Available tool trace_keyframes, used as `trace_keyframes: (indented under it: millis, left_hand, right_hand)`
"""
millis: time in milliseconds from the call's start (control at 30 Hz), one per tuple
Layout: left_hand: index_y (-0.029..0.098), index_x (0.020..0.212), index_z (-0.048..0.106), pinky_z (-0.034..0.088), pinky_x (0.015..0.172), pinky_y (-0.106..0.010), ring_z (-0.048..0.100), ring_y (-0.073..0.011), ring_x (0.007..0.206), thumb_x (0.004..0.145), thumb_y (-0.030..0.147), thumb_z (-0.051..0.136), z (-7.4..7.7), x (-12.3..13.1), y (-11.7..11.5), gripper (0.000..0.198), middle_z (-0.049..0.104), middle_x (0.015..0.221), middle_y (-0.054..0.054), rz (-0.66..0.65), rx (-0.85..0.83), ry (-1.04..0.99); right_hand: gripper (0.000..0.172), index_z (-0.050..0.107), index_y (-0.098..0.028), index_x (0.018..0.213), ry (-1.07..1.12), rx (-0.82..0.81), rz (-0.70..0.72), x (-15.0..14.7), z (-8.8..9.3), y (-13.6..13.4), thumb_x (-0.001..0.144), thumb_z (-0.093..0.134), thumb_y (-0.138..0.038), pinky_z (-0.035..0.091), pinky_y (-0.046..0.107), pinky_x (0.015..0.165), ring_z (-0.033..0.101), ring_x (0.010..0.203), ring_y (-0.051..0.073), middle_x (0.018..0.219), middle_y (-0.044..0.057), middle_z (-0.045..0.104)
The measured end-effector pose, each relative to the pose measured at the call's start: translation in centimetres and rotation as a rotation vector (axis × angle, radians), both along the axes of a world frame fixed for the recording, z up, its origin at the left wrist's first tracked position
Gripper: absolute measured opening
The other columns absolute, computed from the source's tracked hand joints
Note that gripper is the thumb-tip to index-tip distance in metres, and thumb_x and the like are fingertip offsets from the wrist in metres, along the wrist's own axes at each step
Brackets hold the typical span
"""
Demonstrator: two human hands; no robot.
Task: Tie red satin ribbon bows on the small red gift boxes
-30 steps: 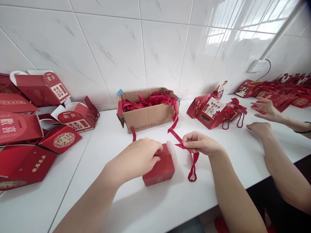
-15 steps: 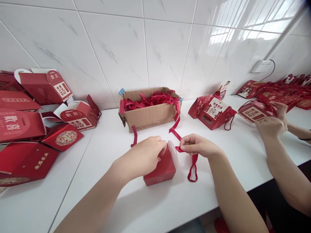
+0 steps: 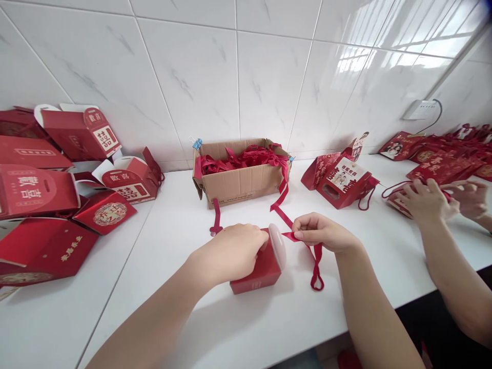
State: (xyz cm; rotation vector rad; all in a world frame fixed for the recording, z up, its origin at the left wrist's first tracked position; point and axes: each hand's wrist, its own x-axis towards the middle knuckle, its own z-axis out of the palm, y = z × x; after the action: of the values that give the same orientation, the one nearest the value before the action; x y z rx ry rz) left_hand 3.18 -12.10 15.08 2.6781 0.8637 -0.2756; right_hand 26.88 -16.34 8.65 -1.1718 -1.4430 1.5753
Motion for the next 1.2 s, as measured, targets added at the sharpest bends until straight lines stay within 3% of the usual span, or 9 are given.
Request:
trace_keyframes:
  millis: [1200]
  left_hand:
    - [0.019,0.063,0.041,0.03,0.045,-0.026,0.051,-0.0161,0.058,0.069,0.008,0.044,0.26,0.14,-0.29,0.012,0.058,0.071,-0.002,0.004,-0.005,-0.005]
  right_hand:
    - [0.028,0.061,-0.015,0.073,-0.087,-0.012,0.01,-0.4,-0.14,0.34,0.074,0.068,-0.042,0.015,0.025,0.048,0.024,0.052,0.007,0.057,-0.005,0.037]
